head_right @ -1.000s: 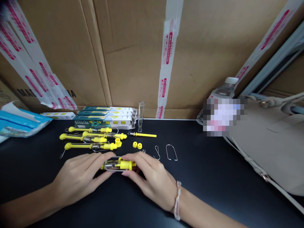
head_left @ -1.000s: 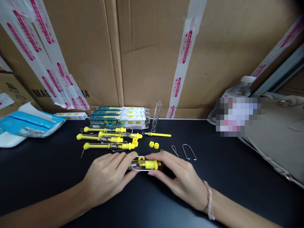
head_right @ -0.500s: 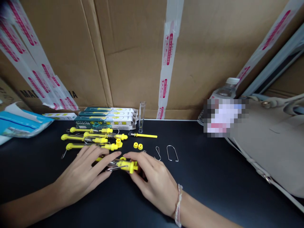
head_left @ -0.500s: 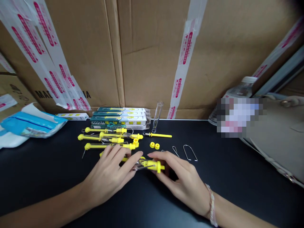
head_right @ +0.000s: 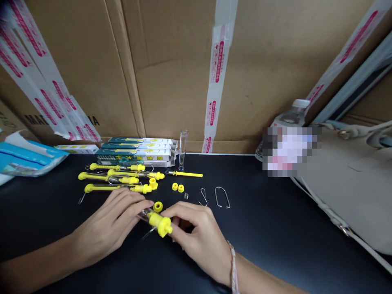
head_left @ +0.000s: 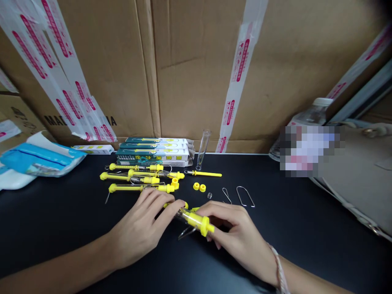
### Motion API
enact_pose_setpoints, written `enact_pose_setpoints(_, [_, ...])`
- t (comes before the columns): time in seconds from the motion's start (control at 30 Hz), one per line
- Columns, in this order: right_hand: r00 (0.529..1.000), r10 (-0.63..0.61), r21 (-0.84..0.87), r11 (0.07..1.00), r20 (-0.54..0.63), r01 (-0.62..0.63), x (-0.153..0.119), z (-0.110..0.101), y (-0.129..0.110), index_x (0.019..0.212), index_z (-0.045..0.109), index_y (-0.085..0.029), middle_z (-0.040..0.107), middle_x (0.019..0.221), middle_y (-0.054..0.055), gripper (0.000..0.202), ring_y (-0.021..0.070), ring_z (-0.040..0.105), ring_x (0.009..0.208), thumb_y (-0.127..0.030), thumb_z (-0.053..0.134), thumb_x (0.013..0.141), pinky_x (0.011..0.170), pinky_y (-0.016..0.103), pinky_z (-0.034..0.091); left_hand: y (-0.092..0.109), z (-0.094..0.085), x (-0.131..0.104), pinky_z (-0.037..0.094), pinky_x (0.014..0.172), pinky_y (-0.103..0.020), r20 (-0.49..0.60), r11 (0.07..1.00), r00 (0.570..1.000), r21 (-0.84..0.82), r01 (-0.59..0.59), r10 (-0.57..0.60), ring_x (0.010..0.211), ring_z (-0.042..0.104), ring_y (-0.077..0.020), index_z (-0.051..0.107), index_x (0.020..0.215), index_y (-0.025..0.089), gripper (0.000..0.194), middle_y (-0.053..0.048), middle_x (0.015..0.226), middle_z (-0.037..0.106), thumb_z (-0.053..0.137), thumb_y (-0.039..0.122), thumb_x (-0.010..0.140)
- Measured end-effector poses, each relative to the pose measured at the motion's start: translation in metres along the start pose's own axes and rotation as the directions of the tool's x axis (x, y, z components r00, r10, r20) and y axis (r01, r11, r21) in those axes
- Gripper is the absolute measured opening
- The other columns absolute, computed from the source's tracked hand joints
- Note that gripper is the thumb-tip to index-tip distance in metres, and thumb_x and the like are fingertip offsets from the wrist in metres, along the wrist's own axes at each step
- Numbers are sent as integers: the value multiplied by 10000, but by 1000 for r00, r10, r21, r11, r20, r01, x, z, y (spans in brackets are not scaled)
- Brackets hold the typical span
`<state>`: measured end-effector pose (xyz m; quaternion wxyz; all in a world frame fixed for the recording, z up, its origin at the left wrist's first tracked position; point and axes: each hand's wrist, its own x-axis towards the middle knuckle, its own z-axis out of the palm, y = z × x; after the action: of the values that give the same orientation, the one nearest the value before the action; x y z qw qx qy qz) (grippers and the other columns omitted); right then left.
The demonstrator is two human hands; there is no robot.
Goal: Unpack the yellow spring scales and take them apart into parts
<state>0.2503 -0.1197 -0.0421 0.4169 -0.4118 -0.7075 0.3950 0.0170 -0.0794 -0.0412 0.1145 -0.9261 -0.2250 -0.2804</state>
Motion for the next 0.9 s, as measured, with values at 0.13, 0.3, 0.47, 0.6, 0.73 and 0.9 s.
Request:
enact_pose_setpoints(0.13, [1000,2,8,1000,24,-2,-1,2,-4,863,678,-195,684,775,-11,103,102,603,631,-140,604,907,616,198,477,1,0,1,453,996,-415,-24,998,999,-49,-28,27,1076,577,-234,552,1276,90,345,-121,1118,646,430,-7,968])
enact_pose_setpoints(0.3, [997,48,209,976,60,-60,-2,7,-4,869,597,-201,699,793,1,89,137,657,754,-239,628,944,732,239,510,3,-2,-1,501,955,-378,-79,981,987,-124,-146,137,1030,587,-205,535,1336,146,451,-93,1064,627,428,-45,942])
enact_pose_setpoints(0.47, [995,87,305,947,47,-97,-3,9,-4,1018,625,-199,653,681,-26,158,116,635,622,-345,569,1000,647,230,513,3,-5,-1,529,839,-345,-77,992,994,-99,-78,71,942,611,-208,516,1358,84,398,-122,1047,649,452,48,968])
enact_pose_setpoints(0.6, [996,-86,-20,996,-21,86,-4,7,-5,1050,691,-203,647,698,-27,151,106,608,626,-267,562,1006,636,207,490,2,-7,3,544,692,-308,-25,998,998,-31,-57,56,749,627,-171,544,1338,137,350,-58,876,657,373,275,1066])
enact_pose_setpoints(0.73, [962,-271,-229,939,-35,257,-4,5,-2,1053,709,-187,713,826,14,159,113,648,692,-192,559,1003,672,193,506,4,-6,5,555,669,-271,-15,991,991,-28,-131,130,719,649,-154,552,1294,102,319,-39,834,686,384,260,1074])
enact_pose_setpoints(0.9, [941,-339,-341,884,2,320,-4,9,5,1108,652,-187,751,935,26,155,126,704,775,-158,529,1017,724,204,515,6,-2,5,571,773,-309,-34,989,992,-87,-122,120,816,692,-178,578,1148,101,265,-70,919,736,336,181,1075])
